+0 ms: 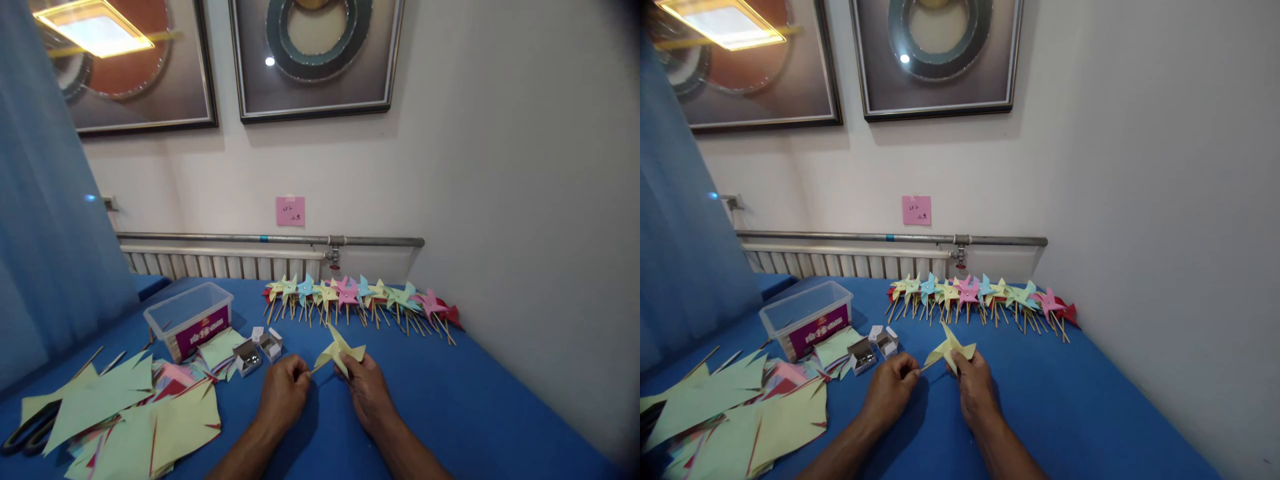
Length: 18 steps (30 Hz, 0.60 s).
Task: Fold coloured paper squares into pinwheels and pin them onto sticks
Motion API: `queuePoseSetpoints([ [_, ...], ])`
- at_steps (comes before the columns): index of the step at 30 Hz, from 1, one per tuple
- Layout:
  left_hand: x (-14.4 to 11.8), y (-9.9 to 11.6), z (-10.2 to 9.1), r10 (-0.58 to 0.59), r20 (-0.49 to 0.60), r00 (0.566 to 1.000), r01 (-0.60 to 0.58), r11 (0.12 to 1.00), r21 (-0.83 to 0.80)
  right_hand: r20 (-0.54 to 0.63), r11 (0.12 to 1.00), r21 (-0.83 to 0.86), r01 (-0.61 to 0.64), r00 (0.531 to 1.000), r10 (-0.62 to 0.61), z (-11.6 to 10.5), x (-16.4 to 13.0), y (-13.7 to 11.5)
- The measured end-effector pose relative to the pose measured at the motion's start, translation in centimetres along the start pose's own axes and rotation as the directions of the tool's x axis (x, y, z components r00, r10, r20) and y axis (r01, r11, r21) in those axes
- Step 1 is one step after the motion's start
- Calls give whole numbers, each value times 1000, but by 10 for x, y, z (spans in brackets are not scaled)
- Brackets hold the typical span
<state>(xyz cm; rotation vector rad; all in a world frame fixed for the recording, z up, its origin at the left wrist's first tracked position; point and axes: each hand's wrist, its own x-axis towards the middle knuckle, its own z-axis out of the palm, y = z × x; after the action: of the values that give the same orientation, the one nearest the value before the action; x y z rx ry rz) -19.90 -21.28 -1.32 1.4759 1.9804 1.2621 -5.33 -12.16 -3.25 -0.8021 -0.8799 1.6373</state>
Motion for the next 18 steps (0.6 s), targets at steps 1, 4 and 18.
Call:
queuePoseSetpoints([
  [1,0,0,0,12,8,1000,-12,999,42,-4,1000,-5,2,1000,-2,-1,1,0],
  [4,-2,-1,0,50,29,998,-54,982,183,-16,1000,-9,13,1000,-13,-3,2,1],
  [18,-1,-6,2,42,96,995,-66,963,263,2,999,-33,35,999,-35,-4,1,1],
])
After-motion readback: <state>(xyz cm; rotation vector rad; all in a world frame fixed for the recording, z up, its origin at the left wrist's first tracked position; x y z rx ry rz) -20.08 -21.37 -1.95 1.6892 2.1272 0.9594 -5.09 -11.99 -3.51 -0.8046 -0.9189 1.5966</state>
